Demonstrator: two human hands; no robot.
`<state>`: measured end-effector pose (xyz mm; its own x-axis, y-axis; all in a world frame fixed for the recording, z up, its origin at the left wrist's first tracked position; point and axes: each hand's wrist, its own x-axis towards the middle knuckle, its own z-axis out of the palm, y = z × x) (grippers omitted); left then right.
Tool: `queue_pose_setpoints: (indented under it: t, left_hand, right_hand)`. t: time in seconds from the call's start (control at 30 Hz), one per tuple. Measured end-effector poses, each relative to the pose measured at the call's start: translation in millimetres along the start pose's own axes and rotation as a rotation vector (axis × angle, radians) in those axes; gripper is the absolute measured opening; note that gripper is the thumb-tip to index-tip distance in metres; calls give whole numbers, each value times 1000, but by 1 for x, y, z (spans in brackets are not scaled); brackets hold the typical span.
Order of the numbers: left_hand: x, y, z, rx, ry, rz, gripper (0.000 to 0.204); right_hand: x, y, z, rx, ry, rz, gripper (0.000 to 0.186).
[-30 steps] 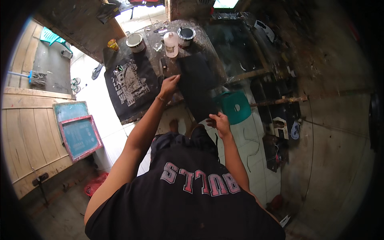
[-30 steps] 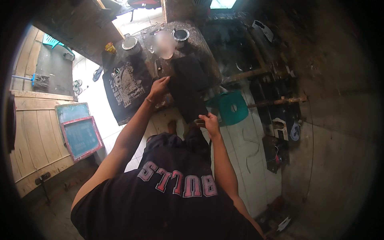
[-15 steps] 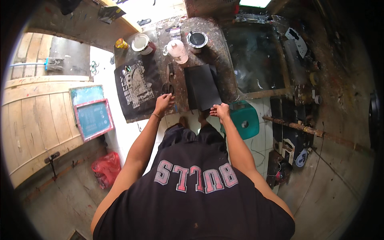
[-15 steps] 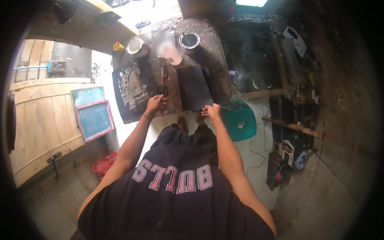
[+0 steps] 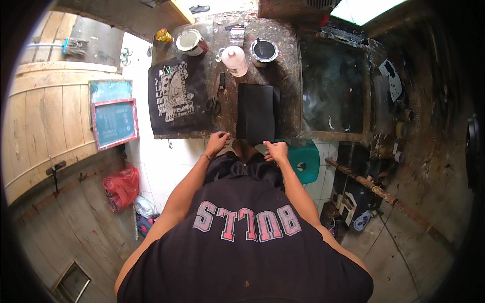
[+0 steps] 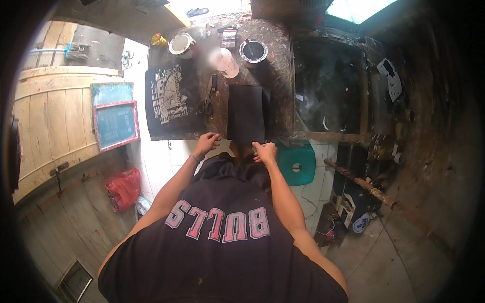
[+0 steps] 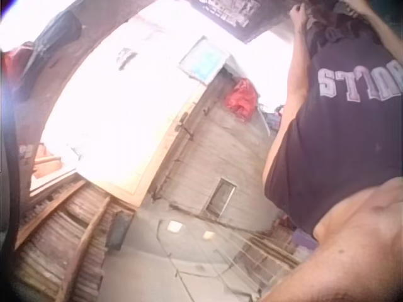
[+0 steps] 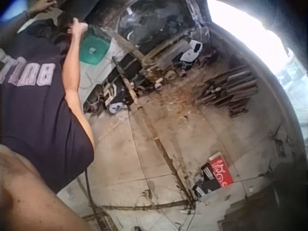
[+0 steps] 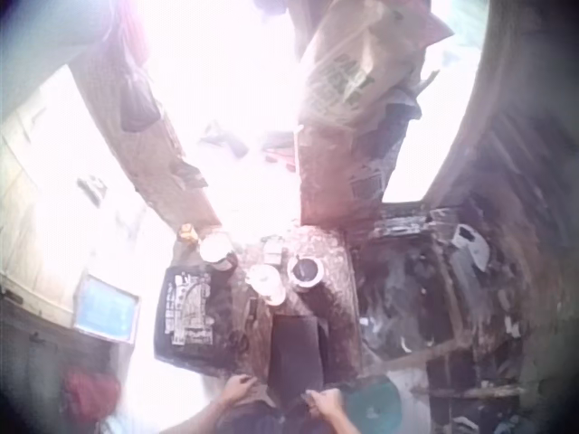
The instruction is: The person stirs a dark liquid in a container, adds a clear liquid from a bottle, and continues stirring. They then place a black rectangular sheet on the table, position a screen printing frame over it, and adjust the clamps to secure the frame. The person handles a roll of tape at the end.
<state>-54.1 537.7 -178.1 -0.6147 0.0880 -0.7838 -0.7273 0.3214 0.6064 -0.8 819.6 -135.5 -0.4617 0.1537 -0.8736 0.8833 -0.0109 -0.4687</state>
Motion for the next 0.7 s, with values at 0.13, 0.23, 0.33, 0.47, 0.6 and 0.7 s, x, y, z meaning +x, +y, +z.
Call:
queue_pose_setpoints:
  t: [0.13, 0.23, 0.33, 0.47, 0.6, 0.7]
  left_hand:
    - [31, -1, 31, -11, 78, 176, 62]
    - [29, 44, 72, 33, 171, 198, 88]
    - [41, 56, 87, 195, 232, 91, 100]
    - [46, 66, 95, 148, 204, 37, 97]
    - [57, 53, 91, 251, 197, 114, 86]
    - [65, 50, 89, 267, 178, 139, 80]
  right_hand:
    - [4, -12, -21, -371, 443, -370, 50]
    - [47, -21, -15, -173, 365, -537, 67]
    - [73, -32, -9, -264, 296, -526, 79]
    - [93, -36, -5, -372, 221, -391, 92]
    - [68, -68, 14, -287, 203, -286, 91]
    - [104, -47, 22, -266, 234, -296, 83]
